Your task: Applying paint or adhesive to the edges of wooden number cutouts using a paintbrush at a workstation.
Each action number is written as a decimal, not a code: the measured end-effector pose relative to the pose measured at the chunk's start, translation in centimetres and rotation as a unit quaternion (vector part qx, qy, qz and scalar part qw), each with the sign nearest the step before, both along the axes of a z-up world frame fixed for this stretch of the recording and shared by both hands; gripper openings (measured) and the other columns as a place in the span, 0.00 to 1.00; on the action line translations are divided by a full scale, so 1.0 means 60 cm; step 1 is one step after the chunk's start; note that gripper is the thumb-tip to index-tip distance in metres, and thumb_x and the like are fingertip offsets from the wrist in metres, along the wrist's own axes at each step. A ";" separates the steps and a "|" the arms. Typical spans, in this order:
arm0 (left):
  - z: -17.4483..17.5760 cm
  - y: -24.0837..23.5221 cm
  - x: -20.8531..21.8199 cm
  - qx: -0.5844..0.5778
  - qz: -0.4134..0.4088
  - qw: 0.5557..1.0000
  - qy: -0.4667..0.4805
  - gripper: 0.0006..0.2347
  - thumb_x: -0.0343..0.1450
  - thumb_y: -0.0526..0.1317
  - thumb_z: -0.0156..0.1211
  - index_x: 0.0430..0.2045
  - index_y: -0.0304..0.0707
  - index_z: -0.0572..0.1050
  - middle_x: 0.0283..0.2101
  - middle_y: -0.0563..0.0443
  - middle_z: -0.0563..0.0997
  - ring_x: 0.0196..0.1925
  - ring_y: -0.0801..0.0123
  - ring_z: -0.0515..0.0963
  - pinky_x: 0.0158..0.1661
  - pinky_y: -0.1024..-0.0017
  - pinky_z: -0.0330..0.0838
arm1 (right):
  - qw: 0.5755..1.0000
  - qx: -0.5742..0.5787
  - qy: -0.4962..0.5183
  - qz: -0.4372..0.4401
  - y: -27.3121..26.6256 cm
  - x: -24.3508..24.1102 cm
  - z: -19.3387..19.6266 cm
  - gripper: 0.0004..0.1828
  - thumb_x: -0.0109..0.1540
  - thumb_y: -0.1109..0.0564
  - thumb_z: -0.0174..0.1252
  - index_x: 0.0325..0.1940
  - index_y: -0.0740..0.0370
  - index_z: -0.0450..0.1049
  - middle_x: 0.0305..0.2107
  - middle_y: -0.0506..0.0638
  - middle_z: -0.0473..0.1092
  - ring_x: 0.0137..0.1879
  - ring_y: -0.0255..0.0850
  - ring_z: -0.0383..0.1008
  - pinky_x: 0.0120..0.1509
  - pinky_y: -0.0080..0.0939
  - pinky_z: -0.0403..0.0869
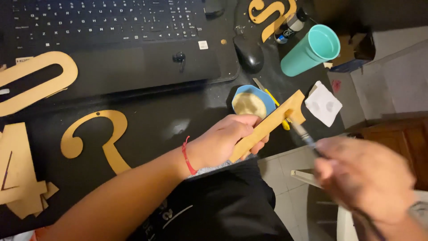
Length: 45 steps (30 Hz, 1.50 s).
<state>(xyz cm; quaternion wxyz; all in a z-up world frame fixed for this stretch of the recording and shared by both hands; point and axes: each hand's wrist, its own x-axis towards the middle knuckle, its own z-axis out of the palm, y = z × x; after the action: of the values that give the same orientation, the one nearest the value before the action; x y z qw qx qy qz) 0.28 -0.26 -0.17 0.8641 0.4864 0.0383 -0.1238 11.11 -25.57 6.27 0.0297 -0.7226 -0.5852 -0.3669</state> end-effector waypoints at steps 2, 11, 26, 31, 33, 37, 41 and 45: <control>-0.003 0.000 0.001 0.023 0.014 1.000 -0.007 0.14 0.64 0.40 0.37 0.28 0.29 0.72 0.25 0.43 0.73 0.29 0.65 0.71 0.27 0.71 0.64 | 0.961 -0.029 0.170 0.218 0.054 -0.031 0.019 0.12 0.60 0.59 0.62 0.38 0.63 0.64 0.32 0.60 0.76 0.37 0.47 0.80 0.39 0.48 0.81; 0.002 0.003 -0.002 0.094 0.024 0.995 -0.016 0.18 0.67 0.43 0.34 0.27 0.32 0.76 0.26 0.43 0.78 0.21 0.63 0.72 0.26 0.71 0.67 | 0.887 -0.021 0.398 0.235 0.027 -0.033 0.006 0.23 0.66 0.47 0.36 0.38 0.73 0.63 0.18 0.46 0.67 0.21 0.32 0.69 0.49 0.52 0.84; -0.001 0.007 -0.004 0.146 0.053 0.984 -0.085 0.23 0.66 0.50 0.31 0.29 0.32 0.76 0.25 0.47 0.75 0.29 0.68 0.74 0.33 0.72 0.67 | 0.911 -0.016 0.335 0.240 0.078 -0.090 0.013 0.10 0.56 0.63 0.60 0.33 0.66 0.64 0.34 0.64 0.75 0.35 0.51 0.80 0.42 0.44 0.83; 0.041 0.011 0.004 0.059 0.038 0.992 0.109 0.18 0.66 0.43 0.40 0.26 0.25 0.78 0.20 0.42 0.73 0.21 0.63 0.69 0.24 0.72 0.62 | 0.824 0.009 0.565 0.023 -0.094 -0.022 -0.012 0.18 0.58 0.51 0.46 0.42 0.61 0.76 0.44 0.53 0.78 0.50 0.40 0.83 0.57 0.36 0.79; 0.040 0.011 0.001 0.063 0.042 0.990 0.120 0.18 0.66 0.42 0.41 0.25 0.24 0.78 0.19 0.41 0.73 0.19 0.62 0.68 0.23 0.71 0.61 | 0.814 0.065 0.574 0.060 -0.121 -0.002 -0.074 0.24 0.58 0.45 0.38 0.41 0.64 0.73 0.43 0.56 0.77 0.52 0.46 0.84 0.61 0.39 0.83; 0.012 0.010 -0.010 0.106 0.084 0.988 -0.074 0.21 0.75 0.42 0.32 0.33 0.26 0.78 0.21 0.45 0.74 0.17 0.69 0.69 0.20 0.75 0.63 | 0.826 0.333 0.446 0.086 -0.108 -0.056 -0.125 0.14 0.74 0.53 0.36 0.38 0.65 0.52 0.33 0.64 0.64 0.37 0.58 0.72 0.45 0.54 0.76; 0.055 0.022 -0.015 0.081 0.126 0.985 -0.089 0.21 0.75 0.49 0.35 0.49 0.33 0.73 0.19 0.38 0.71 0.16 0.64 0.68 0.20 0.73 0.65 | 0.753 0.337 0.547 0.144 -0.157 -0.019 -0.196 0.15 0.73 0.43 0.39 0.44 0.57 0.57 0.41 0.56 0.67 0.48 0.52 0.74 0.62 0.53 0.80; 0.072 0.010 -0.033 0.120 0.067 0.980 -0.146 0.38 0.68 0.68 0.28 0.51 0.31 0.72 0.18 0.43 0.73 0.15 0.70 0.70 0.22 0.76 0.64 | 0.765 0.307 0.555 0.115 -0.029 -0.033 -0.048 0.09 0.75 0.57 0.40 0.49 0.67 0.62 0.40 0.64 0.71 0.50 0.54 0.80 0.59 0.48 0.84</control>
<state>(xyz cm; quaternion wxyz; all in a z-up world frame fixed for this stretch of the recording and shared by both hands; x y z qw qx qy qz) -1.72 0.37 4.17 0.8018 0.5960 -0.0411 0.0125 9.11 -27.31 3.36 0.6110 -0.6800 -0.4015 -0.0558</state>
